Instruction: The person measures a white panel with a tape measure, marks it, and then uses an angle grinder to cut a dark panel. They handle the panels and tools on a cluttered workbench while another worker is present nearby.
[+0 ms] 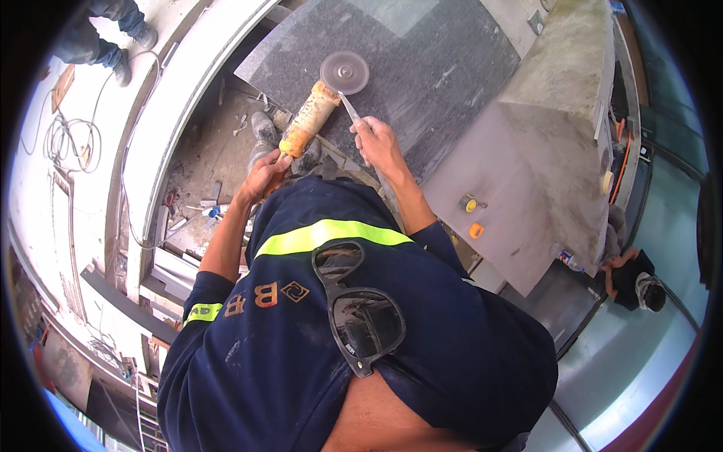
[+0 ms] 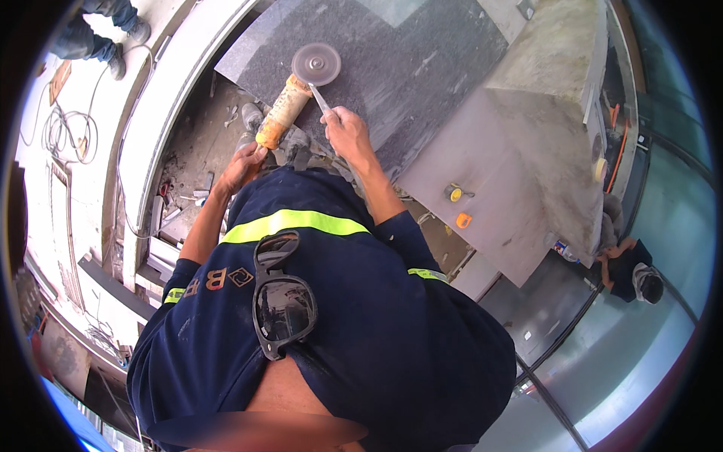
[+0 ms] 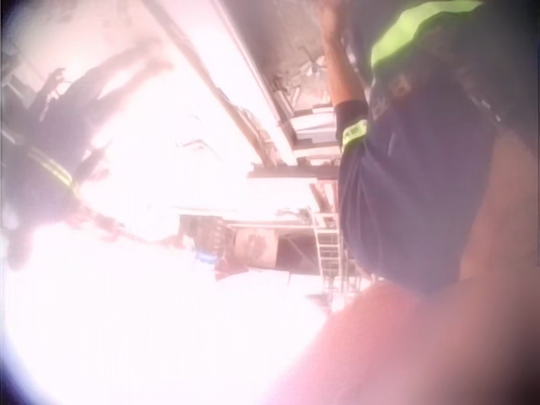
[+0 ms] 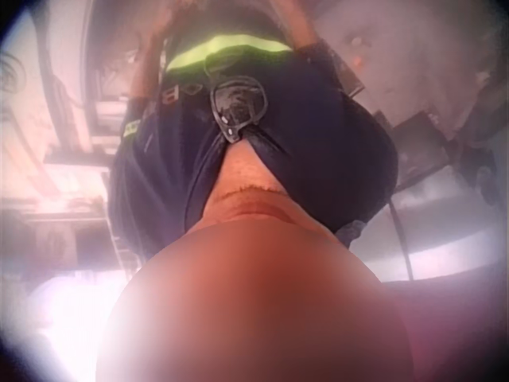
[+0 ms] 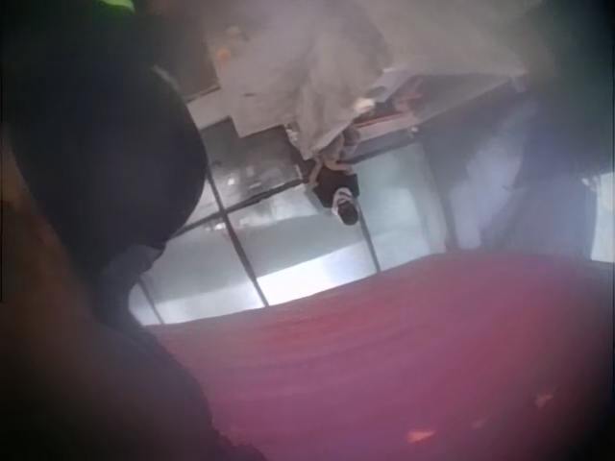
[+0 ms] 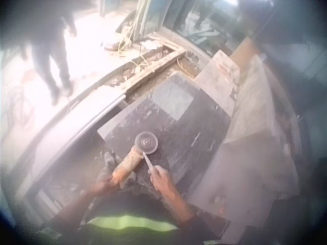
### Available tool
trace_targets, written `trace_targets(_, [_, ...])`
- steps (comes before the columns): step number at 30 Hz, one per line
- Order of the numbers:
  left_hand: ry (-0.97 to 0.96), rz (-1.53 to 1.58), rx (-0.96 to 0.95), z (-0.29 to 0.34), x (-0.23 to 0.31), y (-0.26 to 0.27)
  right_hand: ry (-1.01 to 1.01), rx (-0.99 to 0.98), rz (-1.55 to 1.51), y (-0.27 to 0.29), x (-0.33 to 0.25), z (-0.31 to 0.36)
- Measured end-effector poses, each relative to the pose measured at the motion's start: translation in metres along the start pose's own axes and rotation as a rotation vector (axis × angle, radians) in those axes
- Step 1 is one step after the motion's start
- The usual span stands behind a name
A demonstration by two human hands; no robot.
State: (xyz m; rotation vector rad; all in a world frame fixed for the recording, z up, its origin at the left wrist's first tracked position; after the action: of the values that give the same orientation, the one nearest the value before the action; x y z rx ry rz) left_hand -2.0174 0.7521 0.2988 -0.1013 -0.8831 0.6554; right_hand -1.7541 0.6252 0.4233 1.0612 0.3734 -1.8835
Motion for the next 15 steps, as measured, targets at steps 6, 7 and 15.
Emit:
trace_targets(6, [0.052, 0.0, -0.024, 0.004, 0.007, -0.001, 0.039, 0.044, 0.057, -0.008, 0.003, -0.01])
trace_targets(7, [0.059, -0.007, -0.028, 0.004, 0.007, -0.001, 0.037, 0.049, 0.054, -0.008, 0.004, -0.01])
trace_targets(15, [0.021, 0.019, -0.004, -0.001, 0.001, 0.001, 0.073, 0.06, 0.061, -0.007, 0.01, -0.014])
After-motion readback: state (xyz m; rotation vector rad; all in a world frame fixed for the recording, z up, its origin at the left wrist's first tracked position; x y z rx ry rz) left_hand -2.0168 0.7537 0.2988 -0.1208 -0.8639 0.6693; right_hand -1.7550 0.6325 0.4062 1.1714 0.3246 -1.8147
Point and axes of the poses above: each hand's wrist, its own z-axis away from the middle knuckle, its own y-axis out of the back of the hand, x = y × z, the point moved 4 cm from there along -z, towards the middle knuckle, and after that the axes turned 9 degrees about -z, right-handed, at the moved point
